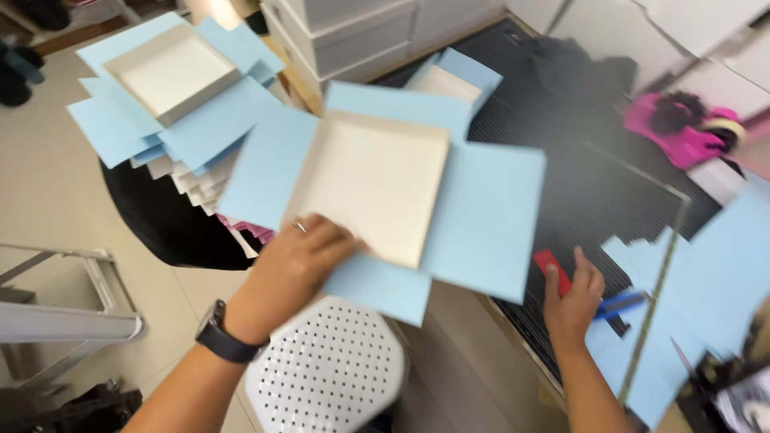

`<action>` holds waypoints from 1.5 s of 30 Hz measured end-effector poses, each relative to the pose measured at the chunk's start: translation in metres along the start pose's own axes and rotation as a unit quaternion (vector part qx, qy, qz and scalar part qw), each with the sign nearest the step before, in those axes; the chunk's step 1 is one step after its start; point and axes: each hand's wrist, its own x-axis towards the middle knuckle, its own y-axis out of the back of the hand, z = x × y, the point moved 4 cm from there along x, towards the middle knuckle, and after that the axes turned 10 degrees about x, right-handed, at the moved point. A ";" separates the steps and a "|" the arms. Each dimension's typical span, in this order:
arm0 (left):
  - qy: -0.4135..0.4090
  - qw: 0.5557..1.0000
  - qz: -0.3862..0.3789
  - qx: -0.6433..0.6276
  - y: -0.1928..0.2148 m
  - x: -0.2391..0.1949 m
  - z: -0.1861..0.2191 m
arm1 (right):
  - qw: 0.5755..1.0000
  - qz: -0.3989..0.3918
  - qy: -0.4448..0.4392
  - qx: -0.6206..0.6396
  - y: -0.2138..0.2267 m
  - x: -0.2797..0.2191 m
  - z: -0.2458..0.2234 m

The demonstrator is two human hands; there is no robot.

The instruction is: Applying glue to paper strips and attaching them to box components to assemble small boxes

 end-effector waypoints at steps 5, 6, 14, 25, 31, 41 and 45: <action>-0.117 0.988 -0.083 -0.057 -0.013 -0.020 0.110 | 0.989 0.041 -0.007 0.139 0.128 -0.010 -0.095; -0.139 0.984 -0.103 -0.049 -0.014 -0.027 0.136 | 0.979 0.062 -0.024 0.194 0.156 -0.017 -0.104; -0.231 0.956 -0.152 -0.102 -0.025 -0.101 0.289 | 0.967 -0.164 0.010 0.193 0.296 -0.177 -0.210; -0.255 0.933 -0.245 -0.059 -0.045 -0.142 0.393 | 0.924 -0.289 -0.065 0.241 0.317 -0.307 -0.236; -0.236 0.892 -0.373 -0.100 -0.098 -0.163 0.406 | 0.873 -0.306 -0.231 0.303 0.293 -0.372 -0.192; 0.225 0.882 -0.212 -0.355 -0.137 -0.225 0.419 | 0.828 -0.249 -0.441 0.242 0.344 -0.444 -0.072; 0.406 0.576 -0.427 -0.566 -0.198 -0.264 0.474 | 0.829 -0.222 -0.474 0.195 0.363 -0.442 -0.045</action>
